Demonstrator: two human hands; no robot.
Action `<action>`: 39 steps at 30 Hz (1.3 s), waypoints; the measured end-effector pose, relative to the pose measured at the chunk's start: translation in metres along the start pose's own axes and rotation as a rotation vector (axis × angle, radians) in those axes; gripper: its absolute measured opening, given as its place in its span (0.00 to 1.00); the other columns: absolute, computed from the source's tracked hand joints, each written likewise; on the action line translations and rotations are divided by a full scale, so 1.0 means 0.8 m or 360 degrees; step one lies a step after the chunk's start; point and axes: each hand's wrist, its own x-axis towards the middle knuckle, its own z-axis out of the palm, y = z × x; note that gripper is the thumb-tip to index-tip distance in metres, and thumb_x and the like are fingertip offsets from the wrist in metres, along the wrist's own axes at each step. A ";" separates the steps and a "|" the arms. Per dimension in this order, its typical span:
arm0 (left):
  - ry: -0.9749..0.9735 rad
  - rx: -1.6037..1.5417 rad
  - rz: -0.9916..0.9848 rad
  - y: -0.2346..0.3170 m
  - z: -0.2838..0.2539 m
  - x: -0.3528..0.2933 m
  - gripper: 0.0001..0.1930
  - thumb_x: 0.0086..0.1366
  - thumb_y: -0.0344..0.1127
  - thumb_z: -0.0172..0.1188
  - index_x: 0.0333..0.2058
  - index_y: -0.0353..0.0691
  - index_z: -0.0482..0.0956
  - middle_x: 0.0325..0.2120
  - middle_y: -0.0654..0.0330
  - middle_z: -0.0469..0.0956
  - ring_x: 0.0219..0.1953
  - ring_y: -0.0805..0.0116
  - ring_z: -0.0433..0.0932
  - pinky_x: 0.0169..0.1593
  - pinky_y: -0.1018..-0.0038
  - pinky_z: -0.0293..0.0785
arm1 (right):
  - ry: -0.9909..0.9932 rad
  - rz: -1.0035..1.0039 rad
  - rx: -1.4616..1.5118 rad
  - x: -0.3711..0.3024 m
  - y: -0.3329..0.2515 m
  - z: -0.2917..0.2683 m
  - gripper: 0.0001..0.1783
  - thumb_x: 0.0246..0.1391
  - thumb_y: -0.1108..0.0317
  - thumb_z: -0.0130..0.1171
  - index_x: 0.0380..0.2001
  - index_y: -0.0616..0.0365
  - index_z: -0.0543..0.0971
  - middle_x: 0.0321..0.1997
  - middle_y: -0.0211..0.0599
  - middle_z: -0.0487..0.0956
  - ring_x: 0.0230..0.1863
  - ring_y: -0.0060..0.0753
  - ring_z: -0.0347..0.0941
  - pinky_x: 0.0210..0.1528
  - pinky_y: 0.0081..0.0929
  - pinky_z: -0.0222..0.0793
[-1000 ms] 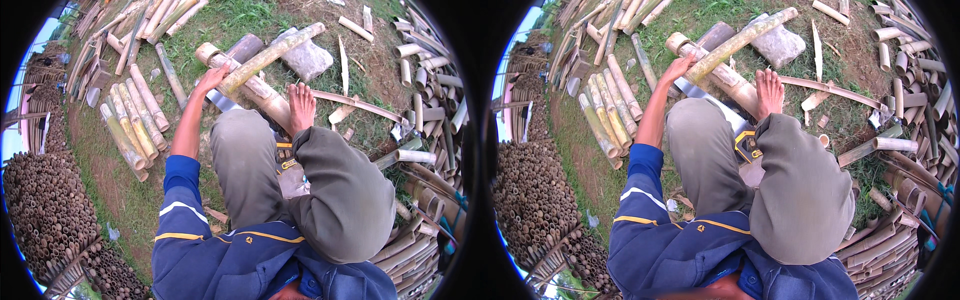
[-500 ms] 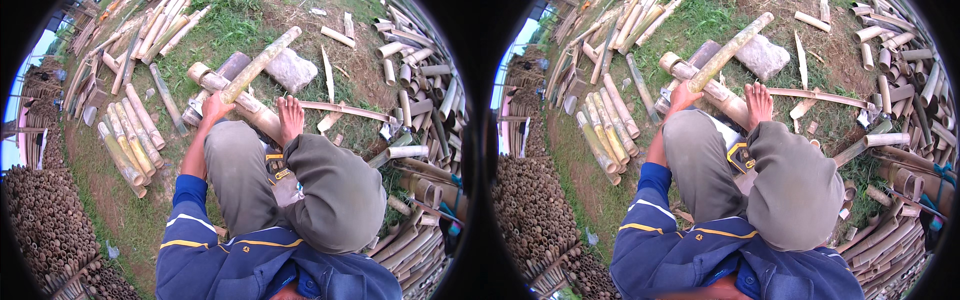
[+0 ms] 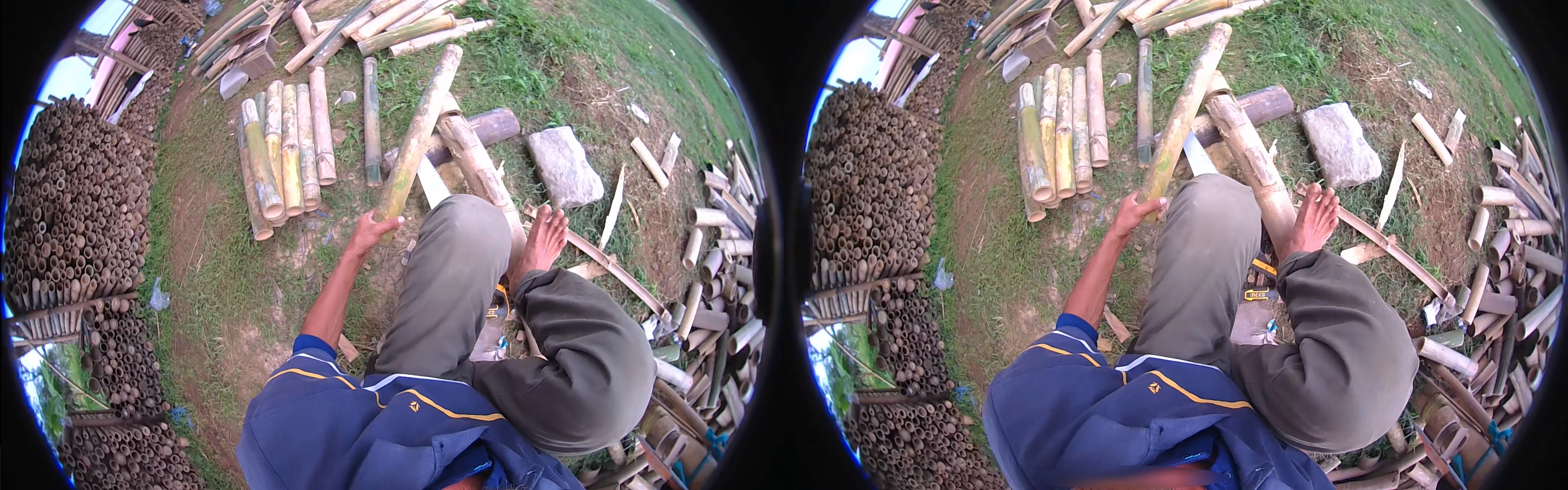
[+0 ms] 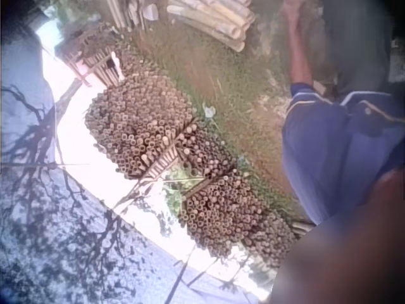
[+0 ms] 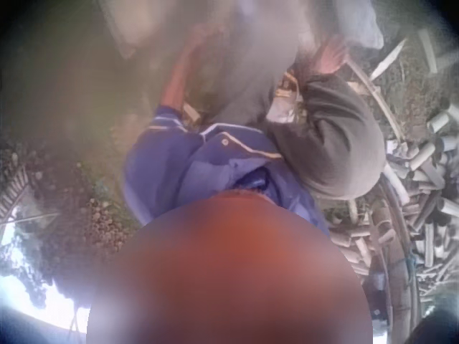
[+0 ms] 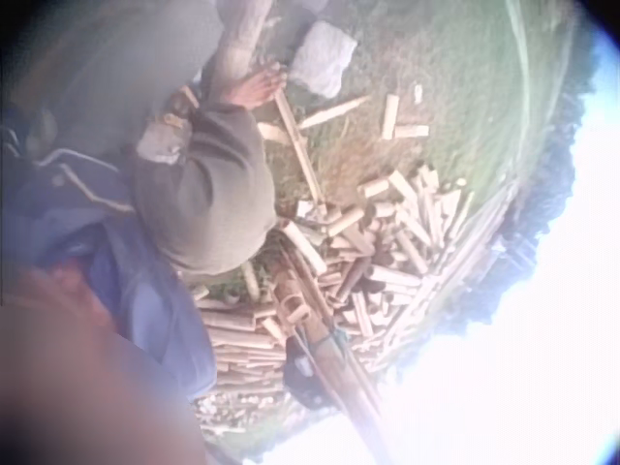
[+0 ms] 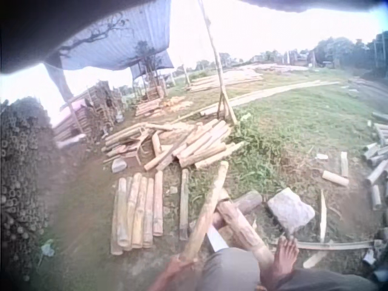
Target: The person sits on the ground and uses a hand saw to cut bamboo poles into shorter sections. They hold the bamboo with one hand and saw with the other, placing cut pieces aside.
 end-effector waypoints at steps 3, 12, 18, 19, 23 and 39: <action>0.0183 -0.0184 -0.0005 0.007 -0.064 -0.044 0.25 0.67 0.50 0.78 0.52 0.37 0.83 0.35 0.61 0.86 0.33 0.73 0.85 0.40 0.71 0.82 | 0.0096 -0.0040 -0.0049 0.009 0.009 0.020 0.43 0.74 0.78 0.45 0.86 0.43 0.45 0.89 0.57 0.51 0.88 0.64 0.45 0.86 0.57 0.39; 0.0816 -0.0459 0.0010 0.091 -0.206 -0.143 0.27 0.69 0.52 0.75 0.54 0.36 0.83 0.34 0.60 0.86 0.31 0.73 0.85 0.38 0.73 0.84 | -0.0067 0.0067 0.0028 0.016 -0.006 -0.002 0.39 0.75 0.80 0.44 0.83 0.45 0.51 0.88 0.60 0.52 0.88 0.64 0.48 0.87 0.52 0.45; 0.1256 0.0043 -0.0054 0.096 -0.324 -0.107 0.34 0.63 0.58 0.77 0.54 0.31 0.86 0.41 0.51 0.89 0.39 0.63 0.89 0.47 0.66 0.85 | -0.0119 0.0105 -0.0097 0.025 0.003 0.019 0.38 0.76 0.78 0.46 0.83 0.44 0.53 0.88 0.58 0.51 0.88 0.61 0.47 0.87 0.52 0.46; 0.1349 0.0212 -0.0046 0.081 -0.353 -0.091 0.36 0.62 0.60 0.77 0.53 0.30 0.86 0.43 0.48 0.89 0.42 0.58 0.90 0.50 0.63 0.84 | -0.0144 0.0075 -0.0192 0.024 0.005 0.024 0.38 0.76 0.77 0.46 0.83 0.44 0.52 0.89 0.58 0.51 0.88 0.61 0.47 0.86 0.53 0.47; 0.1526 0.0653 -0.0216 0.045 -0.405 -0.018 0.44 0.58 0.66 0.76 0.59 0.31 0.85 0.52 0.40 0.88 0.56 0.46 0.88 0.61 0.57 0.80 | -0.0037 0.0039 -0.0131 0.020 0.009 0.030 0.38 0.77 0.75 0.49 0.83 0.40 0.53 0.88 0.55 0.53 0.88 0.60 0.47 0.85 0.51 0.49; 0.1221 0.0036 0.0054 -0.028 -0.423 -0.008 0.39 0.75 0.49 0.70 0.76 0.38 0.68 0.70 0.48 0.77 0.70 0.58 0.77 0.72 0.63 0.71 | -0.0223 0.0375 0.0342 0.024 0.012 0.027 0.41 0.78 0.55 0.48 0.86 0.39 0.46 0.90 0.58 0.42 0.90 0.61 0.36 0.87 0.55 0.39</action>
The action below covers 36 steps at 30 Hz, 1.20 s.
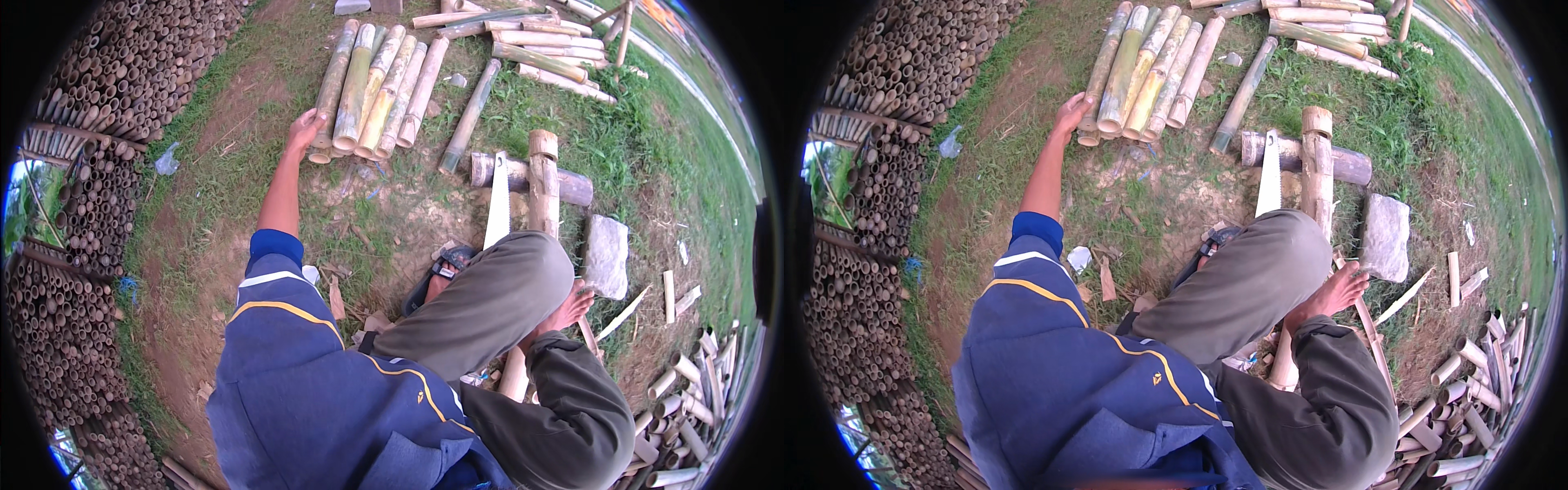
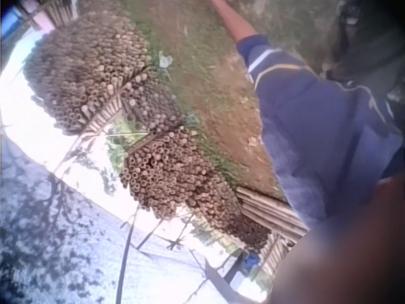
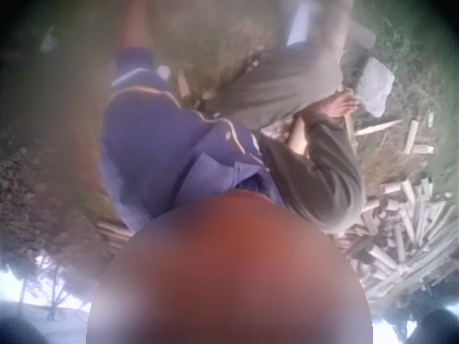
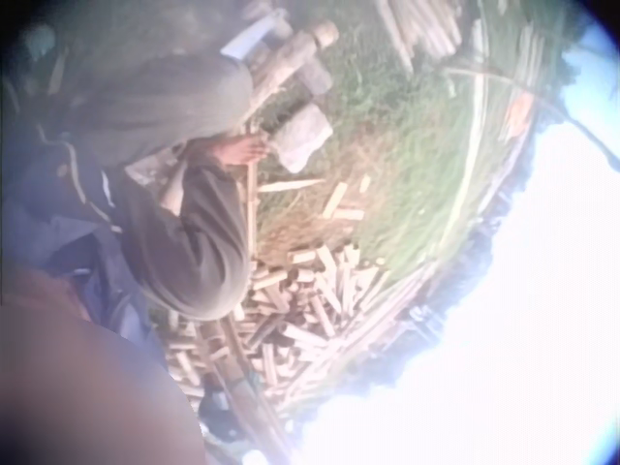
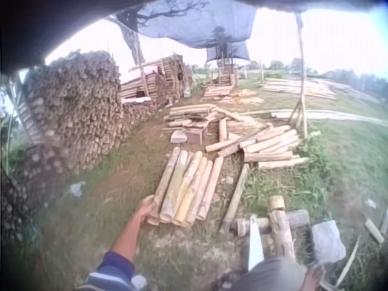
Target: The person sits on the ground and uses a hand saw to cut bamboo poles into shorter sections. They hold the bamboo with one hand and saw with the other, placing cut pieces aside.
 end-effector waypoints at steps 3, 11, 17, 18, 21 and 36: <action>0.0152 0.0171 0.0020 -0.006 -0.014 0.003 0.40 0.74 0.59 0.67 0.73 0.37 0.73 0.67 0.46 0.80 0.69 0.54 0.79 0.71 0.63 0.72 | -0.0061 0.0031 0.0049 0.004 -0.006 0.002 0.49 0.75 0.31 0.34 0.86 0.50 0.47 0.91 0.54 0.43 0.91 0.54 0.36 0.88 0.50 0.31; 0.0323 0.0958 0.0373 0.046 0.054 -0.040 0.56 0.57 0.78 0.70 0.75 0.45 0.73 0.73 0.46 0.71 0.74 0.43 0.70 0.76 0.54 0.66 | -0.0137 0.0096 -0.0110 0.004 -0.016 -0.006 0.41 0.76 0.51 0.48 0.86 0.40 0.50 0.91 0.54 0.40 0.91 0.59 0.35 0.88 0.54 0.37; 0.0142 0.0979 0.0393 0.053 0.058 -0.039 0.54 0.54 0.68 0.77 0.73 0.42 0.74 0.77 0.46 0.66 0.77 0.47 0.67 0.78 0.58 0.64 | -0.0028 0.0027 -0.0112 0.007 0.003 -0.001 0.40 0.77 0.53 0.47 0.86 0.39 0.47 0.91 0.53 0.41 0.91 0.59 0.36 0.87 0.54 0.41; 0.0160 0.0906 0.0397 0.044 0.045 -0.032 0.53 0.52 0.67 0.78 0.73 0.44 0.75 0.76 0.48 0.67 0.76 0.49 0.69 0.78 0.58 0.65 | -0.0036 0.0019 -0.0106 0.005 -0.003 0.001 0.40 0.78 0.54 0.47 0.86 0.39 0.47 0.91 0.53 0.41 0.91 0.59 0.37 0.87 0.55 0.41; 0.0202 0.0816 0.0424 0.029 0.039 -0.027 0.51 0.52 0.64 0.78 0.71 0.45 0.76 0.75 0.49 0.68 0.74 0.51 0.71 0.77 0.59 0.66 | -0.0064 0.0037 -0.0124 0.000 -0.014 -0.005 0.40 0.78 0.57 0.47 0.86 0.38 0.47 0.91 0.53 0.43 0.90 0.60 0.38 0.87 0.55 0.42; 0.0121 0.0623 0.1213 0.018 0.165 -0.266 0.21 0.66 0.32 0.71 0.58 0.43 0.85 0.60 0.52 0.77 0.66 0.47 0.73 0.71 0.53 0.68 | 0.0094 -0.0573 -0.0457 -0.035 -0.052 -0.034 0.43 0.70 0.83 0.48 0.84 0.52 0.50 0.88 0.57 0.52 0.88 0.59 0.47 0.86 0.51 0.48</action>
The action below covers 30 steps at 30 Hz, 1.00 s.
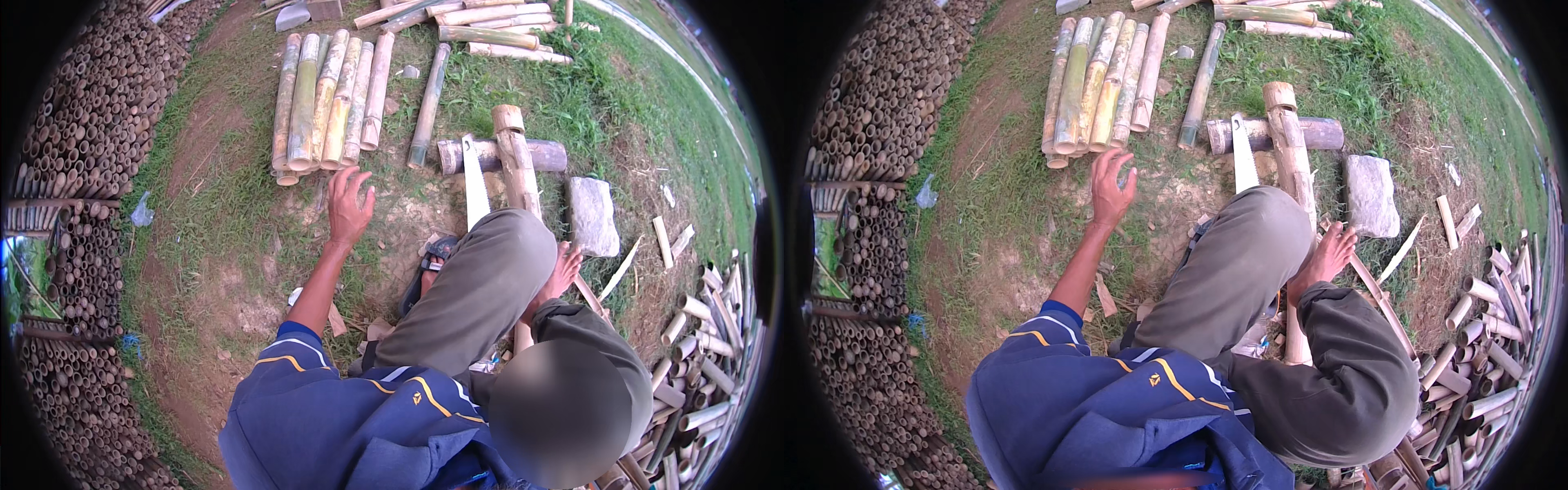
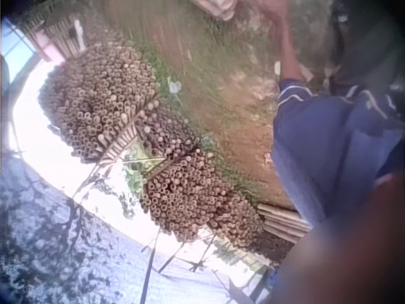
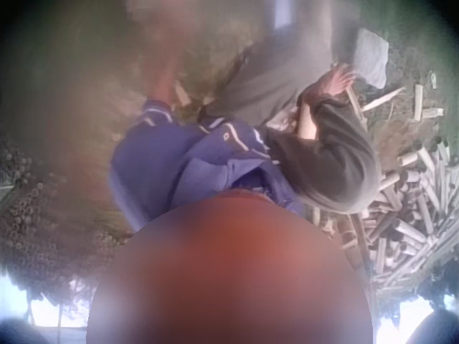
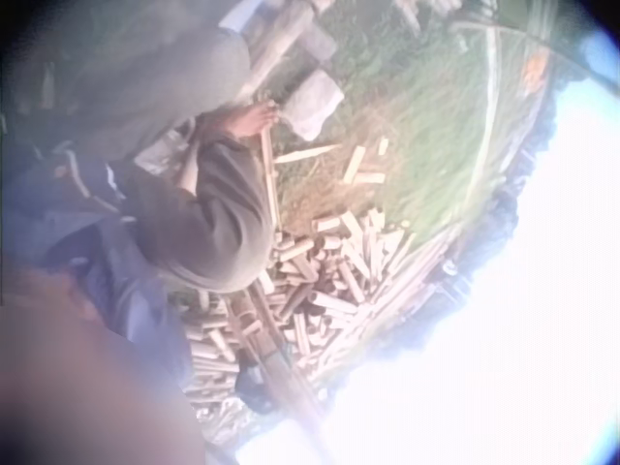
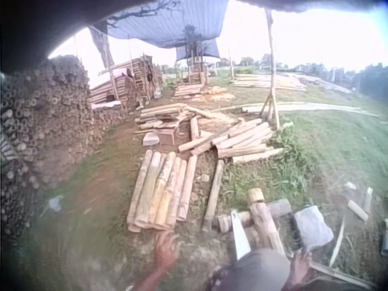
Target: The person sits on the ground and uses a hand saw to cut bamboo poles into shorter sections. They hold the bamboo with one hand and saw with the other, placing cut pieces aside.
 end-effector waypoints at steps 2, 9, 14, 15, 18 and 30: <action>-0.0347 -0.0311 -0.0003 0.018 0.048 -0.039 0.20 0.66 0.33 0.71 0.57 0.42 0.85 0.56 0.53 0.80 0.60 0.51 0.79 0.65 0.55 0.76 | 0.0048 -0.0051 -0.0023 0.001 0.010 0.006 0.40 0.69 0.82 0.48 0.81 0.54 0.55 0.87 0.58 0.55 0.87 0.60 0.50 0.84 0.52 0.52; -0.1301 -0.1061 -0.0528 0.110 0.190 -0.107 0.17 0.71 0.36 0.67 0.54 0.34 0.83 0.48 0.50 0.85 0.47 0.53 0.86 0.55 0.59 0.82 | -0.0222 0.0011 -0.0154 0.027 0.015 0.018 0.29 0.71 0.78 0.50 0.73 0.57 0.65 0.83 0.60 0.61 0.84 0.62 0.56 0.83 0.52 0.56; -0.1517 -0.1211 -0.0757 0.103 0.202 -0.125 0.16 0.73 0.37 0.66 0.53 0.34 0.83 0.46 0.52 0.85 0.46 0.57 0.85 0.53 0.62 0.82 | -0.0191 -0.0027 -0.0088 0.019 -0.013 -0.018 0.32 0.68 0.76 0.53 0.74 0.58 0.65 0.83 0.57 0.62 0.84 0.61 0.56 0.81 0.53 0.57; -0.1558 -0.1245 -0.0778 0.106 0.204 -0.123 0.15 0.74 0.38 0.66 0.53 0.34 0.83 0.46 0.53 0.85 0.46 0.58 0.85 0.53 0.63 0.81 | -0.0209 0.0010 -0.0104 0.022 -0.005 -0.013 0.32 0.68 0.76 0.53 0.74 0.58 0.66 0.83 0.56 0.63 0.84 0.60 0.57 0.81 0.53 0.57; -0.1611 -0.1308 -0.0886 0.104 0.199 -0.112 0.15 0.75 0.38 0.66 0.52 0.35 0.83 0.45 0.54 0.85 0.45 0.60 0.85 0.52 0.64 0.81 | -0.0041 -0.0078 -0.0126 0.025 0.007 0.000 0.27 0.67 0.74 0.56 0.68 0.59 0.69 0.80 0.58 0.66 0.79 0.62 0.63 0.76 0.56 0.63; -0.1348 -0.1624 -0.1142 0.101 0.190 -0.007 0.14 0.79 0.41 0.64 0.50 0.35 0.84 0.41 0.60 0.85 0.42 0.70 0.83 0.48 0.71 0.80 | -0.0428 0.0454 0.0671 -0.098 0.126 -0.071 0.25 0.72 0.67 0.53 0.70 0.55 0.72 0.69 0.47 0.73 0.71 0.46 0.71 0.72 0.46 0.70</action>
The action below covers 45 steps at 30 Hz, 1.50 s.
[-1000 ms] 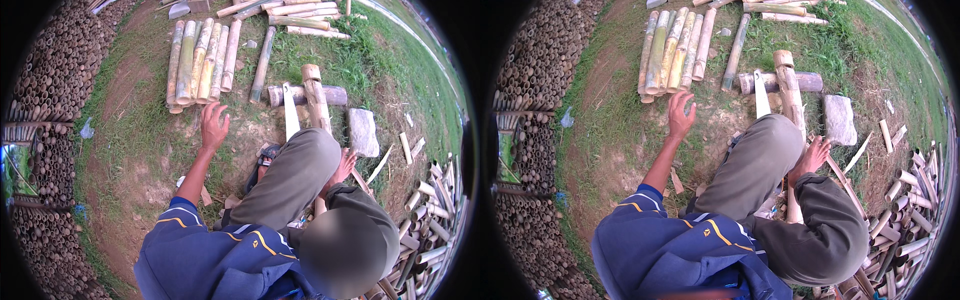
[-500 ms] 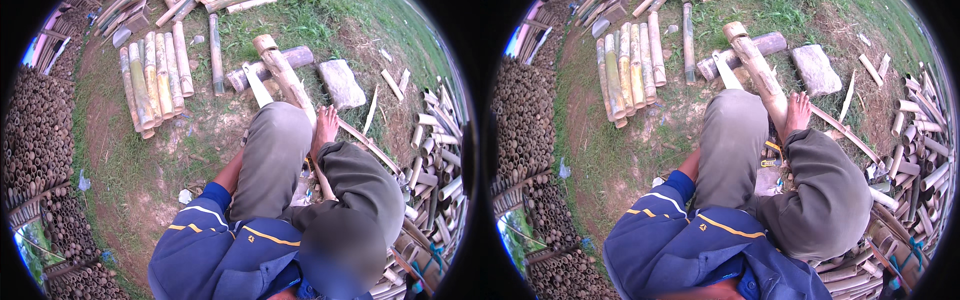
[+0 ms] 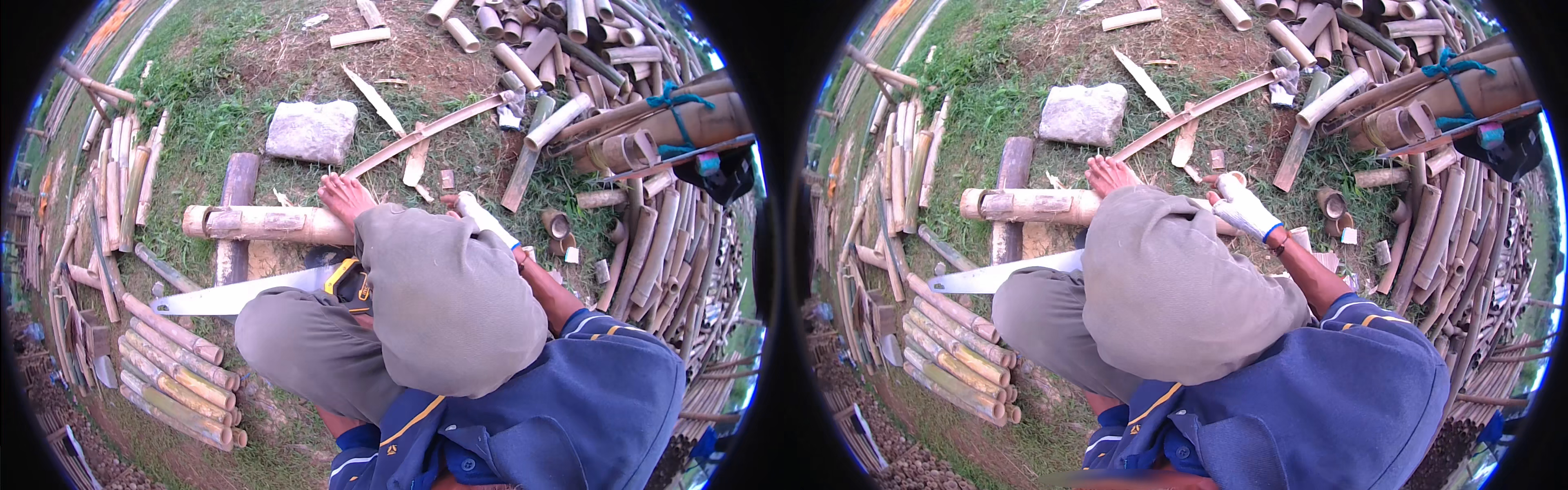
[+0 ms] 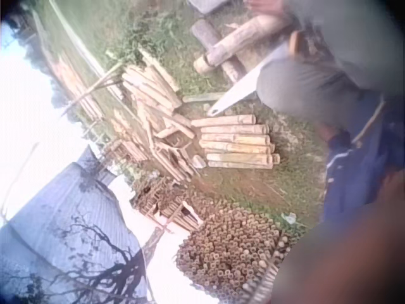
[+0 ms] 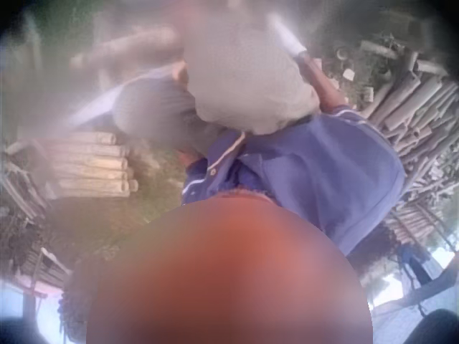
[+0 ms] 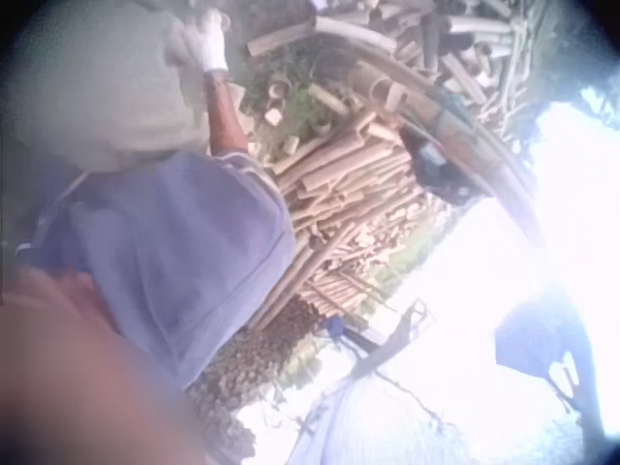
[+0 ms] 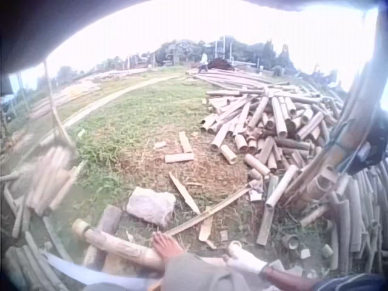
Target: The person sits on the ground and uses a hand saw to cut bamboo poles into shorter sections. They hold the bamboo with one hand and saw with the other, placing cut pieces aside.
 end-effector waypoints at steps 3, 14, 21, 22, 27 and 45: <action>-0.0041 0.0063 0.0257 0.072 0.022 0.011 0.14 0.80 0.42 0.64 0.50 0.35 0.84 0.40 0.61 0.85 0.41 0.72 0.82 0.47 0.72 0.79 | 0.0275 0.0144 0.0602 -0.048 0.017 -0.063 0.25 0.72 0.67 0.54 0.70 0.56 0.74 0.60 0.48 0.79 0.61 0.43 0.80 0.67 0.41 0.76; -0.0970 0.1163 0.1211 0.359 0.234 -0.005 0.11 0.76 0.34 0.70 0.48 0.31 0.89 0.38 0.65 0.87 0.41 0.80 0.80 0.49 0.78 0.76 | 0.0647 -0.0745 0.1368 0.059 -0.238 -0.233 0.39 0.69 0.41 0.68 0.68 0.62 0.76 0.53 0.49 0.85 0.51 0.45 0.83 0.54 0.41 0.78; -0.1374 0.1111 0.1151 0.348 0.352 -0.043 0.15 0.76 0.34 0.70 0.55 0.33 0.87 0.39 0.61 0.89 0.42 0.76 0.84 0.49 0.75 0.79 | 0.1055 -0.0500 0.1344 0.010 -0.200 -0.258 0.37 0.77 0.41 0.57 0.72 0.60 0.69 0.49 0.46 0.83 0.40 0.29 0.80 0.43 0.32 0.79; -0.1339 0.1066 0.1156 0.337 0.358 -0.044 0.16 0.76 0.34 0.70 0.57 0.34 0.86 0.39 0.60 0.89 0.43 0.75 0.84 0.49 0.74 0.80 | 0.1120 -0.0480 0.1428 -0.005 -0.193 -0.270 0.35 0.78 0.43 0.57 0.72 0.59 0.69 0.52 0.43 0.82 0.44 0.27 0.79 0.46 0.31 0.78; -0.1350 0.1338 0.1109 0.313 0.348 -0.030 0.15 0.76 0.31 0.68 0.58 0.37 0.85 0.38 0.59 0.88 0.40 0.74 0.86 0.49 0.73 0.82 | 0.1763 -0.0109 0.1335 -0.053 -0.127 -0.326 0.27 0.79 0.53 0.59 0.71 0.56 0.72 0.60 0.33 0.80 0.53 0.19 0.73 0.56 0.25 0.73; -0.1712 0.1406 0.0824 0.315 0.341 -0.048 0.15 0.76 0.32 0.68 0.57 0.33 0.85 0.39 0.55 0.90 0.40 0.73 0.88 0.48 0.71 0.85 | 0.1715 0.1200 0.0284 -0.188 0.290 -0.244 0.26 0.69 0.60 0.59 0.66 0.60 0.76 0.58 0.59 0.79 0.59 0.60 0.78 0.66 0.48 0.73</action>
